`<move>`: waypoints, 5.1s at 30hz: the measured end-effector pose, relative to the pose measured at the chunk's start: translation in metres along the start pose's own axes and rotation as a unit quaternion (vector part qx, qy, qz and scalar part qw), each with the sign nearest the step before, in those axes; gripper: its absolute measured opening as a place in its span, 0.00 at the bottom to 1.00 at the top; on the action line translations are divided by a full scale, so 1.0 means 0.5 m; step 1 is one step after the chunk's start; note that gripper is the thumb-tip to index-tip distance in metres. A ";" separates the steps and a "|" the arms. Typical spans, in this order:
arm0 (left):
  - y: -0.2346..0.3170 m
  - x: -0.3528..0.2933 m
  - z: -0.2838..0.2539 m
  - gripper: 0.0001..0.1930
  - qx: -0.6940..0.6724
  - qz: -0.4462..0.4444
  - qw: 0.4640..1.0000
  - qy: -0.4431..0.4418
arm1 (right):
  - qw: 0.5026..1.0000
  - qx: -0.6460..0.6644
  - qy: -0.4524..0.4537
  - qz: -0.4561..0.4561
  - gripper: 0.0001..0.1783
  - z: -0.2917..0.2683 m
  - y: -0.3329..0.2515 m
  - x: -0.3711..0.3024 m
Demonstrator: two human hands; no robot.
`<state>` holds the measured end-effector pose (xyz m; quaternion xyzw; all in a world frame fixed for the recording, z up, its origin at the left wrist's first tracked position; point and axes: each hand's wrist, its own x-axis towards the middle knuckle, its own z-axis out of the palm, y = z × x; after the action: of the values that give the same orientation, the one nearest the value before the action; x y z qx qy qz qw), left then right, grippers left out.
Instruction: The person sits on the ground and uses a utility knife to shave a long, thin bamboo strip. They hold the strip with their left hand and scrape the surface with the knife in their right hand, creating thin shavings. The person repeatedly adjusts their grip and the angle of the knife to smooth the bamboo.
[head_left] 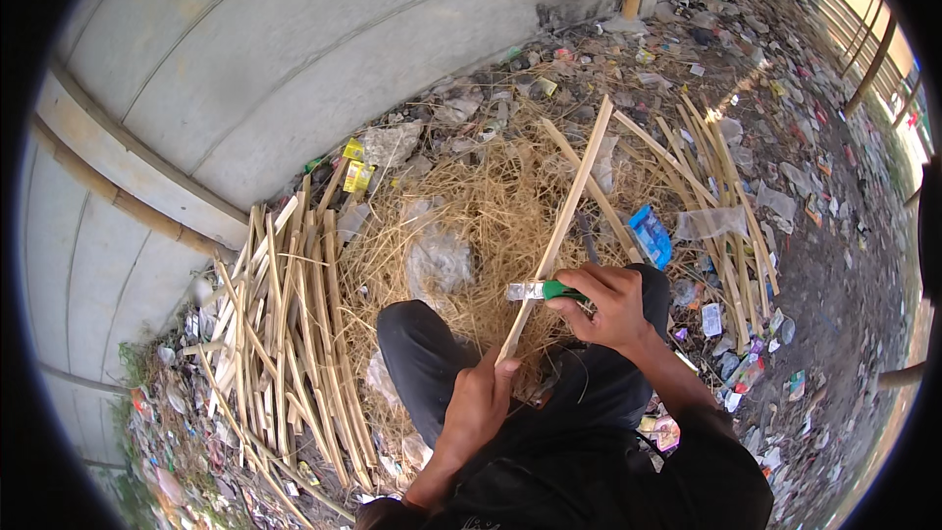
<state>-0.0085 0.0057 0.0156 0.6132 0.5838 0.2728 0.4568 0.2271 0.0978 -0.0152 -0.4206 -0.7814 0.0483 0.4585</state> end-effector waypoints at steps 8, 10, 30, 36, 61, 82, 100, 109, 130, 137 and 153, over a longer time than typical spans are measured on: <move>-0.053 -0.057 -0.011 0.19 0.053 -0.020 0.998 -0.038 | 0.983 -0.049 0.109 0.139 0.15 -0.047 0.152 0.076; -0.067 -0.071 -0.015 0.19 0.062 -0.023 0.997 -0.046 | 0.971 -0.084 0.123 0.188 0.15 -0.067 0.203 0.091; -0.075 -0.007 -0.058 0.24 0.026 -0.025 0.998 0.055 | 0.893 -0.202 -0.271 0.296 0.19 -0.113 0.262 0.018; -0.068 0.008 -0.053 0.23 0.012 -0.021 0.999 0.045 | 0.943 -0.061 -0.138 0.296 0.17 -0.095 0.124 0.064; 0.003 0.006 -0.008 0.19 0.091 0.078 0.990 0.077 | 0.995 0.070 -0.066 -0.009 0.18 0.021 -0.092 -0.005; -0.002 -0.007 -0.023 0.17 0.106 0.064 0.982 0.142 | 0.996 0.079 -0.035 0.014 0.15 0.004 -0.020 -0.020; 0.015 -0.001 -0.021 0.21 0.036 0.065 0.990 0.123 | 0.991 0.109 -0.066 -0.039 0.17 0.021 -0.072 -0.023; 0.011 -0.011 -0.024 0.18 0.012 0.095 0.989 0.117 | 0.995 0.083 -0.045 -0.037 0.16 -0.002 -0.039 -0.003; -0.041 -0.053 -0.057 0.19 0.015 -0.037 0.999 0.000 | 0.976 0.044 0.141 0.159 0.18 -0.064 0.137 0.057; -0.026 -0.019 -0.045 0.19 -0.001 0.026 0.999 0.025 | 0.994 0.098 -0.046 -0.012 0.17 0.020 -0.044 -0.008; 0.007 -0.012 -0.019 0.17 0.076 0.068 0.994 0.026 | 0.994 0.074 -0.041 -0.068 0.20 0.017 -0.073 -0.003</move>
<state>-0.0158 0.0025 0.0241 0.6772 0.5712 0.2745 0.3738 0.1987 0.0761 -0.0043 -0.3290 -0.8206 0.0914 0.4582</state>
